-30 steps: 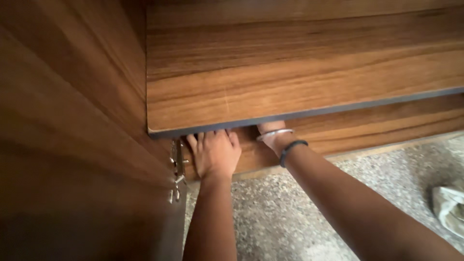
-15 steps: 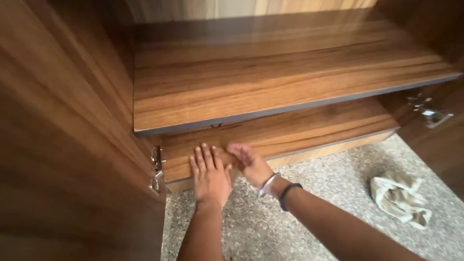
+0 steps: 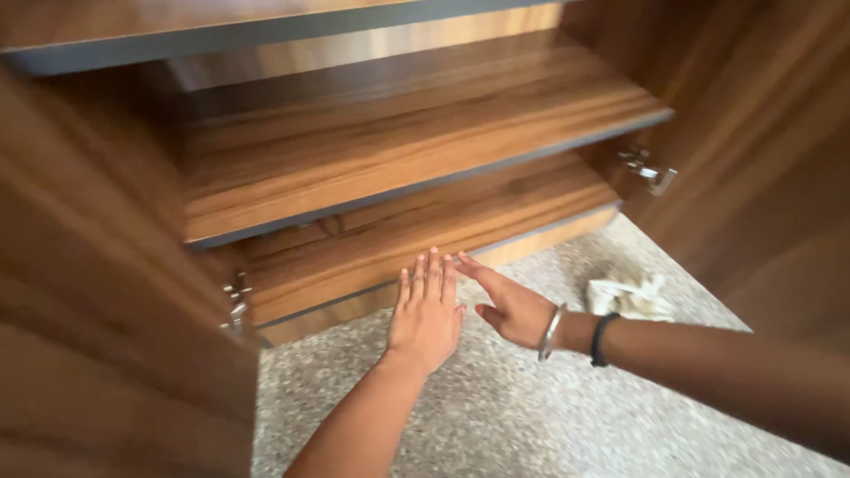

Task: The person wipes the inside of a wooden cabinet with a cloth, then picks up various shoes from the floor and places them inside the cabinet one by one.

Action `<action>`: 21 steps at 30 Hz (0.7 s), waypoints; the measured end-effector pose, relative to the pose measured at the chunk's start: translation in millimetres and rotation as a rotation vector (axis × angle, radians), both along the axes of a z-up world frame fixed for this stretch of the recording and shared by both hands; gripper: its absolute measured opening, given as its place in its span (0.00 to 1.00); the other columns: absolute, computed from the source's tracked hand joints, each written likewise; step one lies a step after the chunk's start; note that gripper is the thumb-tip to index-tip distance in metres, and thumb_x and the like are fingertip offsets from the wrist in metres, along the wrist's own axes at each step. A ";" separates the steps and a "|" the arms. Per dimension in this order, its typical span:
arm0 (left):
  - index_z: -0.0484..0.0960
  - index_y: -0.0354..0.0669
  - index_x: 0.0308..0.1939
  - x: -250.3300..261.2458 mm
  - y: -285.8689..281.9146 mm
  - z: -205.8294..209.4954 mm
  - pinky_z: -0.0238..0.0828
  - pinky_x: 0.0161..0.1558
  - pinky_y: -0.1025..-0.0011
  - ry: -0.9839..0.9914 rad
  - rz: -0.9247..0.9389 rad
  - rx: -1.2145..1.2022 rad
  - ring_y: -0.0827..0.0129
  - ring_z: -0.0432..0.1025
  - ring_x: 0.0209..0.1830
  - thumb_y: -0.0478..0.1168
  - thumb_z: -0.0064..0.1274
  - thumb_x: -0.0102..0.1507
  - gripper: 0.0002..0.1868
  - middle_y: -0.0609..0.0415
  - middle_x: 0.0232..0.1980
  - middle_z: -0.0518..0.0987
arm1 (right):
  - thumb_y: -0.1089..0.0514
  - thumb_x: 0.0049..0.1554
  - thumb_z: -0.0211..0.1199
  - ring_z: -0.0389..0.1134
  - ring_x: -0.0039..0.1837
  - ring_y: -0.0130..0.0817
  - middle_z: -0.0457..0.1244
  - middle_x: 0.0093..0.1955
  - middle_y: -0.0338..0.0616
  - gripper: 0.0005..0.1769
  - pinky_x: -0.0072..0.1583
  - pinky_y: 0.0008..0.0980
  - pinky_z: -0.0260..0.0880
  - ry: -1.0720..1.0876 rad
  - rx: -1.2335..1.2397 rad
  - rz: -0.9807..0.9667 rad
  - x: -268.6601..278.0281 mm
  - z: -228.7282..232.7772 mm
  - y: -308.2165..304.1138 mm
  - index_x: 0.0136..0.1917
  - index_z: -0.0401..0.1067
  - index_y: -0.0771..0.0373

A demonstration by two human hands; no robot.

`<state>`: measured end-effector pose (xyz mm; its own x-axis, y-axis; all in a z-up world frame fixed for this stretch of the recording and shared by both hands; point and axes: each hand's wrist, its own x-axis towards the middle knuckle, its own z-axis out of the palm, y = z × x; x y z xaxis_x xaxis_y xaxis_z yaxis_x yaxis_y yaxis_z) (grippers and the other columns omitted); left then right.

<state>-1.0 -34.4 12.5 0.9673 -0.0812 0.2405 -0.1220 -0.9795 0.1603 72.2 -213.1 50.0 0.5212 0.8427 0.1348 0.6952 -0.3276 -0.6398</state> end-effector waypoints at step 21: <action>0.48 0.32 0.78 115.6 -201.6 62.6 0.35 0.74 0.38 -0.139 -0.010 0.074 0.44 0.41 0.82 0.45 0.51 0.62 0.45 0.34 0.82 0.45 | 0.62 0.50 0.64 0.45 0.81 0.59 0.38 0.84 0.58 0.44 0.74 0.65 0.47 -0.480 -0.110 -0.609 35.2 28.2 -204.2 0.78 0.52 0.59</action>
<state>114.6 -236.0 75.0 0.9242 -0.1128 0.3648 -0.1476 -0.9867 0.0687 107.4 -417.3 78.2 0.8019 0.4487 0.3944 0.5650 -0.7842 -0.2565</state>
